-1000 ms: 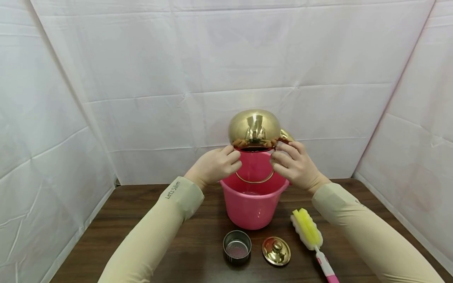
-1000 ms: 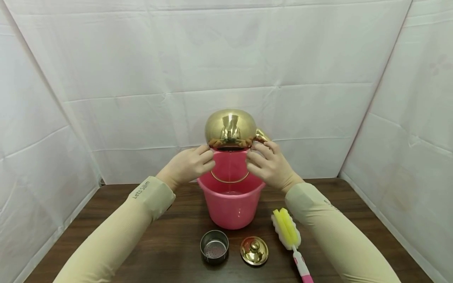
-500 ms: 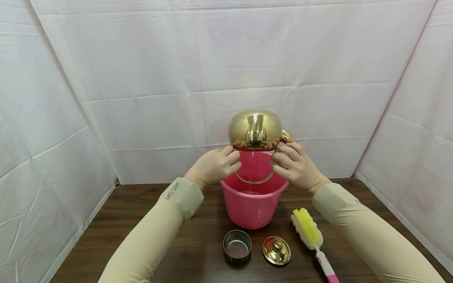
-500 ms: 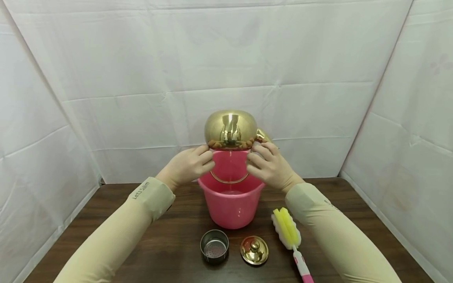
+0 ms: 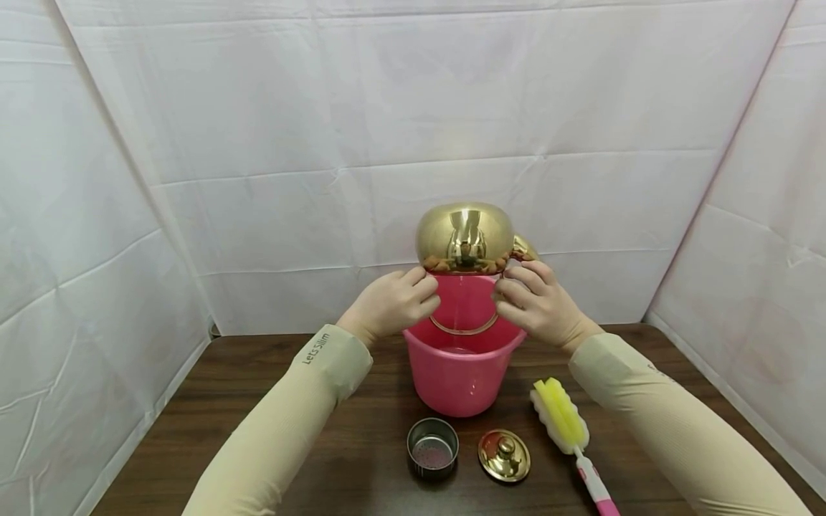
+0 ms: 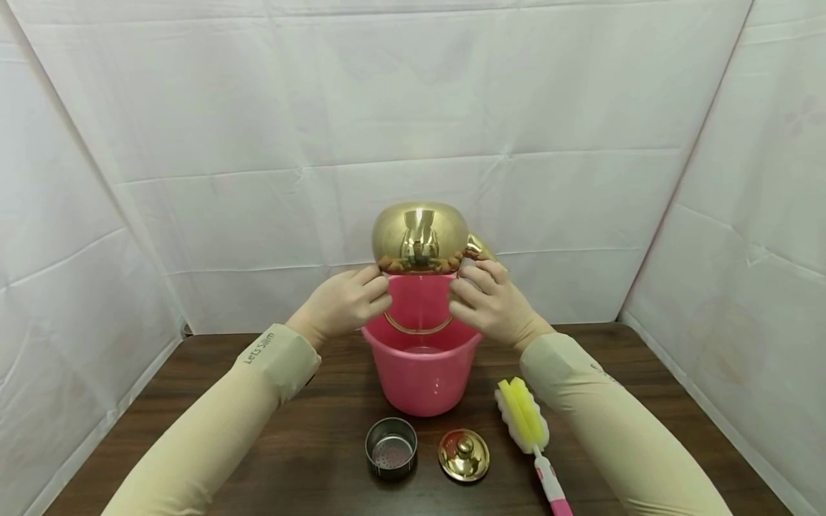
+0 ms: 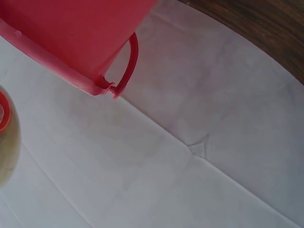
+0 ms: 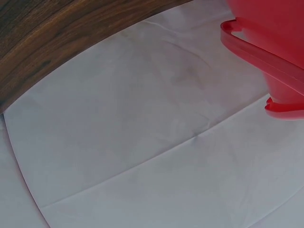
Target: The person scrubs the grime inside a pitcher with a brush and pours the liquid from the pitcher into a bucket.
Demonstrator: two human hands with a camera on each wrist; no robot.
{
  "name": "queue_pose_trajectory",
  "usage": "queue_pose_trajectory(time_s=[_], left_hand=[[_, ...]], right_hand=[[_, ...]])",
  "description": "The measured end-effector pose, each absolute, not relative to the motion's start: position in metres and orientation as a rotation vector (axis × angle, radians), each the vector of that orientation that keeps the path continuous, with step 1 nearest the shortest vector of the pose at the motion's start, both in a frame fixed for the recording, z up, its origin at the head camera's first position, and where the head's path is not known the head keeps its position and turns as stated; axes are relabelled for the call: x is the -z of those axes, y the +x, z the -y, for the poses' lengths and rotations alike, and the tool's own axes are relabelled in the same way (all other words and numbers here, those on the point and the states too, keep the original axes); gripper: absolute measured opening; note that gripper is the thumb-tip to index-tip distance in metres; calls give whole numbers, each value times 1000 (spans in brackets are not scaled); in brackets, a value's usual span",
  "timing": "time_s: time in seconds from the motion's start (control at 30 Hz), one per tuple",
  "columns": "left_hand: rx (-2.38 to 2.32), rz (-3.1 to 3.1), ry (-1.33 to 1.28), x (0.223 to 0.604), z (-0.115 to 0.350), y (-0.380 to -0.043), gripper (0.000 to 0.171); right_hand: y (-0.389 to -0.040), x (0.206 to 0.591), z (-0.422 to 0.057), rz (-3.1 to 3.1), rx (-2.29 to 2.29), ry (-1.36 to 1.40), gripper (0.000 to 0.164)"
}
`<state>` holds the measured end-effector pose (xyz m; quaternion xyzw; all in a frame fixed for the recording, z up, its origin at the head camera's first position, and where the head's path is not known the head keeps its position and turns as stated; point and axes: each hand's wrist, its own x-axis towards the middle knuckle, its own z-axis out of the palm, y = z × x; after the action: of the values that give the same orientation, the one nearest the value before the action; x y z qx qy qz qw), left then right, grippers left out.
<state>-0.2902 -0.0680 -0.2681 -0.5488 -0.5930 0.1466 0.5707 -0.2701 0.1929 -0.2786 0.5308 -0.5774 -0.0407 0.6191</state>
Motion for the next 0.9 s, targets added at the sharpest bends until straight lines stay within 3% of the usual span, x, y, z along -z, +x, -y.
queue_pose_trajectory(time_s=[0.9], left_hand=[[-328, 1346, -1310, 272, 69, -288, 29]], right_hand=[[-268, 278, -191, 1271, 141, 1208, 27]])
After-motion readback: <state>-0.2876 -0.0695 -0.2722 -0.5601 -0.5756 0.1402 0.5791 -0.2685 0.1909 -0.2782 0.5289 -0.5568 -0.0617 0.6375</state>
